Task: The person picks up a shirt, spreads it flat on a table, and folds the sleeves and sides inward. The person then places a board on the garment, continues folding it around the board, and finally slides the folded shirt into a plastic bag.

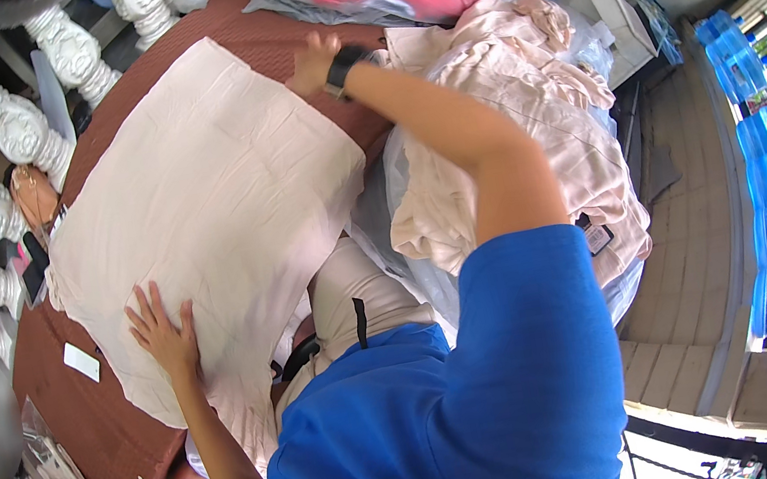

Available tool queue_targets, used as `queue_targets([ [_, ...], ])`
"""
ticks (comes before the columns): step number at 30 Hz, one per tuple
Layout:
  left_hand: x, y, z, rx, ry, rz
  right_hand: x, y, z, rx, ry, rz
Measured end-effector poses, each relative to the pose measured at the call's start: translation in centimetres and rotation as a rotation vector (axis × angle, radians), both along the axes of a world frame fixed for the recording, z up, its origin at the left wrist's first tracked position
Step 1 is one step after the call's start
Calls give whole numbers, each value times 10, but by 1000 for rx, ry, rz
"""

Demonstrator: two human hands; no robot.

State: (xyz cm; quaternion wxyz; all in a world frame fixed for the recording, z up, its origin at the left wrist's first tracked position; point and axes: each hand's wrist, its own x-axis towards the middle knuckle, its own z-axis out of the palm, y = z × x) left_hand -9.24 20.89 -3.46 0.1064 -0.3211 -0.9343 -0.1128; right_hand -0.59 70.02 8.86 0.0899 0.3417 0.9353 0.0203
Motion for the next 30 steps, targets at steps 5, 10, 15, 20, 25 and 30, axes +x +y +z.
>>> queue_targets([
  [5, 4, -2, 5, 1, 4, 6, 132, 158, 116, 298, 342, 47],
  [10, 5, -7, 12, -36, 2, 16, 325, 281, 78, 354, 209, -552],
  [15, 3, 13, 2, 24, -41, -44, 515, 365, 12, 500, 204, -863],
  [20, 5, 0, 15, -24, -20, 6, 447, 320, -39, 320, 299, -1071],
  [25, 5, 3, 11, 12, -44, -12, 431, 273, 3, 192, 536, -1268],
  [30, 3, 10, 4, 28, -60, -26, 453, 293, 10, 353, 537, -1148],
])
